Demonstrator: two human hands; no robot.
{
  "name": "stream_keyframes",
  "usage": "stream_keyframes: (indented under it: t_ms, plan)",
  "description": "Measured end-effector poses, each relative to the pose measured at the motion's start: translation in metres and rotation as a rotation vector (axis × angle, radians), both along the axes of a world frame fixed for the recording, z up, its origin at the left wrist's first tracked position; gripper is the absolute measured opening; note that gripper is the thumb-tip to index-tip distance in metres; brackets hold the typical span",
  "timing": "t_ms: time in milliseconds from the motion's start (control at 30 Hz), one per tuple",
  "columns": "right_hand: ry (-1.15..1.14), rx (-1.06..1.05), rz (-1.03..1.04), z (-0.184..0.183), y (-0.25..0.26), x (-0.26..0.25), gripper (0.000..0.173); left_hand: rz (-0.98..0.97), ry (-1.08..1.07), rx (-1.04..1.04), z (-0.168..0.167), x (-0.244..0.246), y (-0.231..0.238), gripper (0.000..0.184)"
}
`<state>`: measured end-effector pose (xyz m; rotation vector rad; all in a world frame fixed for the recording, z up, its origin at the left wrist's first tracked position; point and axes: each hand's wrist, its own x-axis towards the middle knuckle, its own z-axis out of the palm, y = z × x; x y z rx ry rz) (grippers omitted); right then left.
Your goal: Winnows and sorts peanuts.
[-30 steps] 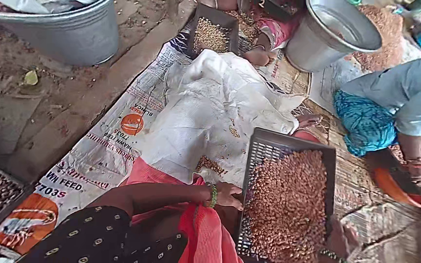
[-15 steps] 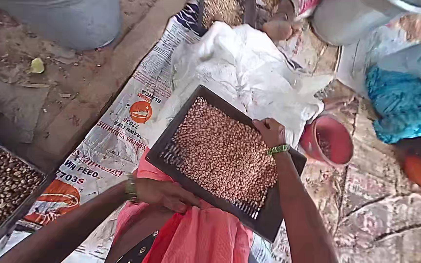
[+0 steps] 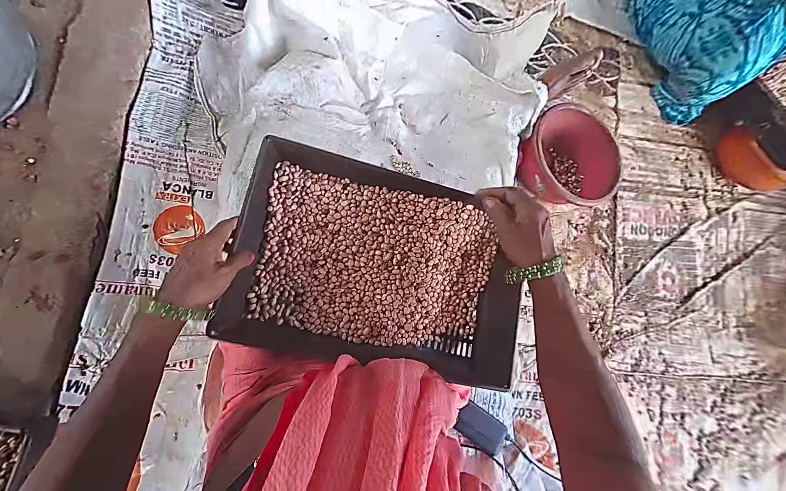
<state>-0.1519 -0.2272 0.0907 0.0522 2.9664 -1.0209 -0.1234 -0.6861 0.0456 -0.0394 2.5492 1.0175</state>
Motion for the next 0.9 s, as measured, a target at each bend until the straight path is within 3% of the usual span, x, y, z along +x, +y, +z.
stream_keyframes:
  t_ms: [133,233,333,467,600,700,800,900]
  plan:
    - [0.039,0.007,0.058,-0.014,0.010,0.019,0.031,0.048,0.053,0.013,-0.004,0.034,-0.012,0.053]
    - [0.062,0.018,0.177,-0.039,0.002,0.014,0.032,0.061,0.050,-0.043,-0.005,0.031,-0.013,0.061]
    - [0.007,0.152,0.279,-0.059,-0.034,0.015,0.059,-0.023,0.206,-0.137,0.004,0.013,-0.002,0.070]
    - [-0.341,0.237,0.453,-0.047,-0.114,0.027,0.085,-0.171,0.370,-0.038,0.007,-0.020,0.035,0.055]
    - [-0.414,0.263,0.756,-0.046,-0.178,0.029,0.074,-0.176,0.422,-0.050,-0.033,-0.047,0.069,0.050]
    - [-0.326,0.300,0.904,-0.047,-0.183,0.025,0.058,-0.107,0.510,-0.088,-0.054,-0.055,0.087,0.049]
    - [-0.181,0.293,0.758,-0.055,-0.147,0.022,0.041,-0.133,0.466,-0.091,-0.050,-0.060,0.116,0.046]
    - [-0.083,0.336,0.589,-0.055,-0.097,0.022,0.040,-0.265,0.429,-0.019,-0.042,-0.064,0.154,0.046]
